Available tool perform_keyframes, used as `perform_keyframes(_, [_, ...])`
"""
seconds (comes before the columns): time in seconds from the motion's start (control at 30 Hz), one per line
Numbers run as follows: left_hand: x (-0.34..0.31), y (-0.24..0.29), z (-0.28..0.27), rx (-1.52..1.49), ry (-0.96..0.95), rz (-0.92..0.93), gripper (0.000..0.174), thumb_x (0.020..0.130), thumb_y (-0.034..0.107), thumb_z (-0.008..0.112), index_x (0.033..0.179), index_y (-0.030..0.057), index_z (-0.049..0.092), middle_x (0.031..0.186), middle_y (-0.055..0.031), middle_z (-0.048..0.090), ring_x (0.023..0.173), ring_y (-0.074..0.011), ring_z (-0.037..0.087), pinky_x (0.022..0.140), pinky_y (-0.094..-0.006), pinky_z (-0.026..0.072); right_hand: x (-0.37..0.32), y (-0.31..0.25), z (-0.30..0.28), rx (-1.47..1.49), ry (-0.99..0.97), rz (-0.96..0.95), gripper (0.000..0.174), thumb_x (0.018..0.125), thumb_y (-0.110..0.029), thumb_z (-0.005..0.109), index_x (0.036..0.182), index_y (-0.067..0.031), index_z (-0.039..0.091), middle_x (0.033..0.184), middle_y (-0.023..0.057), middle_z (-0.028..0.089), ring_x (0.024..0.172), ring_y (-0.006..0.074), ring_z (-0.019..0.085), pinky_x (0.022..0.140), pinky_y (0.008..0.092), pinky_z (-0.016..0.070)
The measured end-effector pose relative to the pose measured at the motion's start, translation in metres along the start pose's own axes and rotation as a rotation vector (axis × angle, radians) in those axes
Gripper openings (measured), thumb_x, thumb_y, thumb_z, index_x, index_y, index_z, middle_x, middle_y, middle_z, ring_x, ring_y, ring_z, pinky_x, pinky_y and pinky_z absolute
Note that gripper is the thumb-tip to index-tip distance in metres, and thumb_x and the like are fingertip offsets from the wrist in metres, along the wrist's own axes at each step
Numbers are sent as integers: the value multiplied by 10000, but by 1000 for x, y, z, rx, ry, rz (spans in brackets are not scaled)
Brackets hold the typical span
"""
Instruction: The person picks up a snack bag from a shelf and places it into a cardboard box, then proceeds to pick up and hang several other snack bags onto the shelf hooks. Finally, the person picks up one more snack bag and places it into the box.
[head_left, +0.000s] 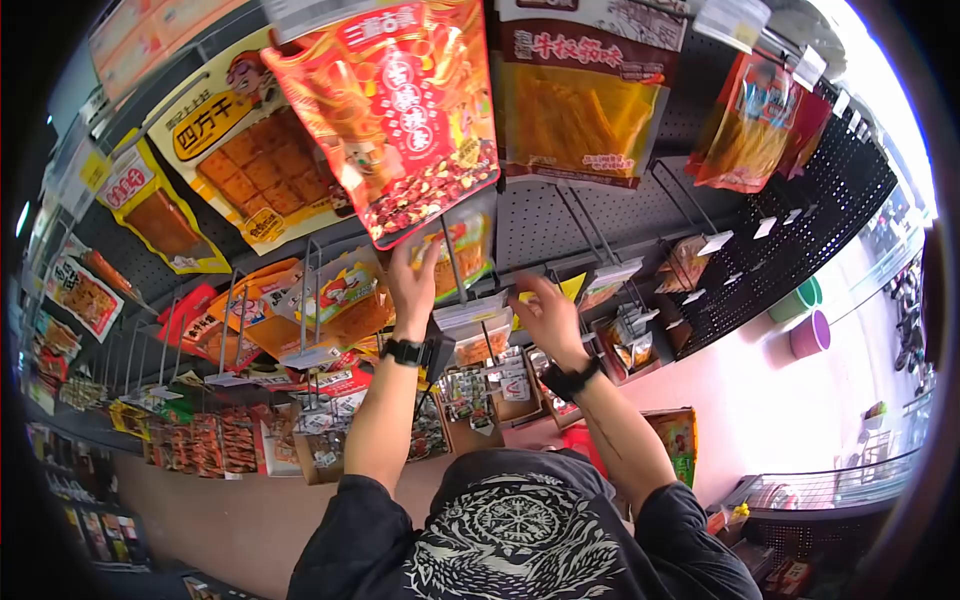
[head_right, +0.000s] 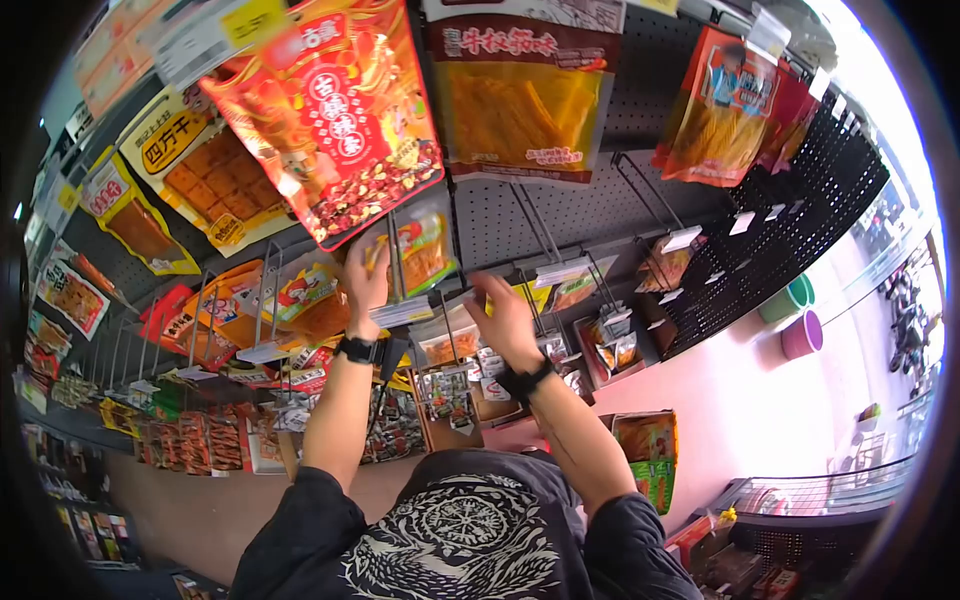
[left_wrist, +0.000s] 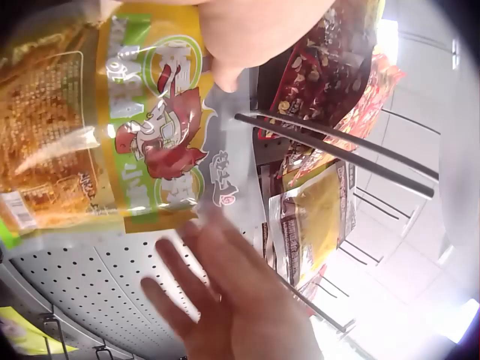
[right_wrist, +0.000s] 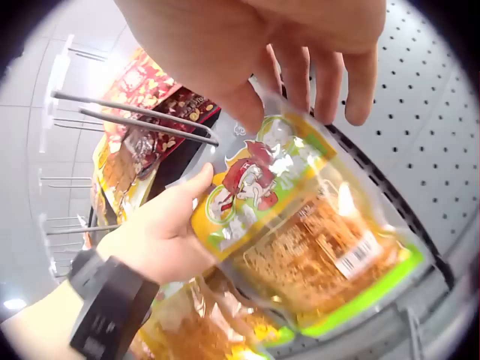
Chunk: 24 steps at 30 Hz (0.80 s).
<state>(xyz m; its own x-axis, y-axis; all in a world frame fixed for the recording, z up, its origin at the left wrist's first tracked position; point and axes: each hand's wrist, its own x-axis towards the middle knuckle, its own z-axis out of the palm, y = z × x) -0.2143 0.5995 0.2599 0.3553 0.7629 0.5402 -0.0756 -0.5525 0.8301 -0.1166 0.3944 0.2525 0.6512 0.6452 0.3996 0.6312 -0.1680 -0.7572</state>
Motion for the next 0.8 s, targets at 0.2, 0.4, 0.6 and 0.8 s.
perform_keyframes(0.2, [-121, 32, -25, 389, -1, 165, 447, 830, 67, 633, 1231, -14, 452, 1119, -170, 546, 1043, -291, 538, 927, -386, 411, -221, 161, -93, -58, -165, 622, 280, 802, -174, 644, 1045, -33, 649, 896, 146, 687, 826, 244, 682, 722, 329, 535])
perform_keyframes(0.4, [-240, 23, -29, 68, -691, -514, 259, 887, 70, 578, 1124, -23, 530, 852, -71, 622, 774, -127, 595, 717, -254, 471, -404, 259, -187, -526, -127, 1034, 386, 757, -186, 617, 1125, -71, 598, 1132, 164, 586, 1015, 334, 587, 850, 406, 492])
perform_keyframes(0.6, [-281, 81, 34, 304, -1115, -422, 164, 863, 74, 604, 997, -19, 608, 836, -99, 655, 735, -146, 624, 669, -276, 497, -417, 330, -212, -629, -130, 1186, 568, 767, -113, 582, 1312, -75, 425, 1370, 119, 413, 1139, 335, 504, 907, 414, 476])
perform_keyframes(0.8, [-287, 105, 42, 391, -1108, -445, 176, 848, 50, 596, 1010, -18, 605, 844, -97, 665, 741, -154, 644, 669, -270, 503, -384, 370, -223, -801, -44, 1245, 545, 805, -155, 560, 1328, -103, 415, 1337, 63, 437, 1200, 264, 448, 897, 412, 463])
